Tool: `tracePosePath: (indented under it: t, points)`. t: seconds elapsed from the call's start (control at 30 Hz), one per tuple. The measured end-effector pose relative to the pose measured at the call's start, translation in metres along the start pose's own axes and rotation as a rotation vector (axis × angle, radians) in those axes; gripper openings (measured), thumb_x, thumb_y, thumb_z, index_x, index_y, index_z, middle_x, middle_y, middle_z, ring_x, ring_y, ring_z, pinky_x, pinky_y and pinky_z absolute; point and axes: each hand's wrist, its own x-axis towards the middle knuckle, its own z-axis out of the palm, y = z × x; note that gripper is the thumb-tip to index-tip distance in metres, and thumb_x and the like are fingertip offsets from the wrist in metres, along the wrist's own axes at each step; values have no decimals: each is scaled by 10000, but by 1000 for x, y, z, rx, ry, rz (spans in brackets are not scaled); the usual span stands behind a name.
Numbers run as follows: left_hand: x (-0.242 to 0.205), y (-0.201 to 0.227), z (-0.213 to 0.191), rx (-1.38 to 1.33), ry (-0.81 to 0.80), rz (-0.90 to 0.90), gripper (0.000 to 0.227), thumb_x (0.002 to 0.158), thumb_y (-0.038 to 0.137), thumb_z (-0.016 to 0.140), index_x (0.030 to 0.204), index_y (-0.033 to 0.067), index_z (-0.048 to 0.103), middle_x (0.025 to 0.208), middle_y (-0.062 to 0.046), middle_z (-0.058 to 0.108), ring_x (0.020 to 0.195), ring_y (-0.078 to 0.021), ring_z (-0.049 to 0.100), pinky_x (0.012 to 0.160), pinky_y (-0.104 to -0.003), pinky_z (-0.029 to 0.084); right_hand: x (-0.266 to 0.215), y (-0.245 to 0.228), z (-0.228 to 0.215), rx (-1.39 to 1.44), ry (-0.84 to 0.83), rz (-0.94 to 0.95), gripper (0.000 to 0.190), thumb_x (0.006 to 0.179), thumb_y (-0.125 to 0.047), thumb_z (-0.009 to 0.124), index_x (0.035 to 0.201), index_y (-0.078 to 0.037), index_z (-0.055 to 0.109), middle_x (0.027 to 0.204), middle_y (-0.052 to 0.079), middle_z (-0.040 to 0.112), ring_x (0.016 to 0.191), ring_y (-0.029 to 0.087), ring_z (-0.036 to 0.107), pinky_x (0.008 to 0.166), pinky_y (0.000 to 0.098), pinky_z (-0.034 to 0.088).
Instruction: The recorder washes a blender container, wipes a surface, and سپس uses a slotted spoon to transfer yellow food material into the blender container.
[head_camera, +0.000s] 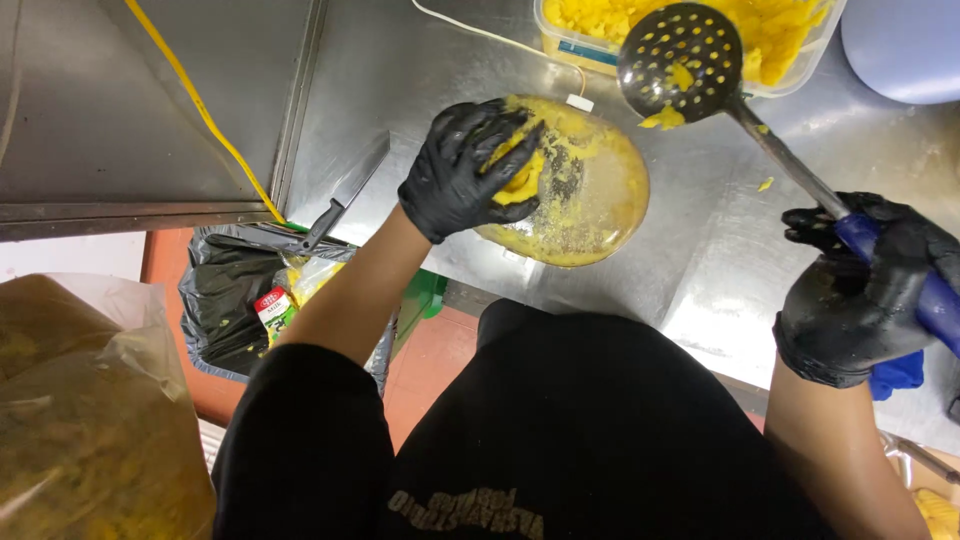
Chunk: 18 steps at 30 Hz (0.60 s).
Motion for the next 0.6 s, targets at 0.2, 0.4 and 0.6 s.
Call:
tracePosePath:
  t: [0.2,0.4,0.6]
  points:
    - [15,6,10,-161,-123,-134,505,1014,275,737,1481,144,596,1466,-82,575,1426,-274,499,1212,-456,416,-8,9,-7,213,63,61,245,1105,-133,544,1169,103,553,1081,286,681,847,373,741,801,477,676]
    - [41,21,-3,-341,-126,-118,512,894,347,762,1346,127,658,1377,-107,607,1309,-327,514,1116,-495,406,1,48,-44,259,119,126,256,1220,-147,614,1138,92,571,1081,274,642,838,372,652,787,491,601]
    - [31,18,19,-279,-373,-130,171,866,215,740,1016,133,745,1147,-59,687,1196,-303,593,1040,-479,488,87,179,-96,463,119,229,304,1180,-195,542,1229,101,591,1195,253,655,926,373,662,829,494,588]
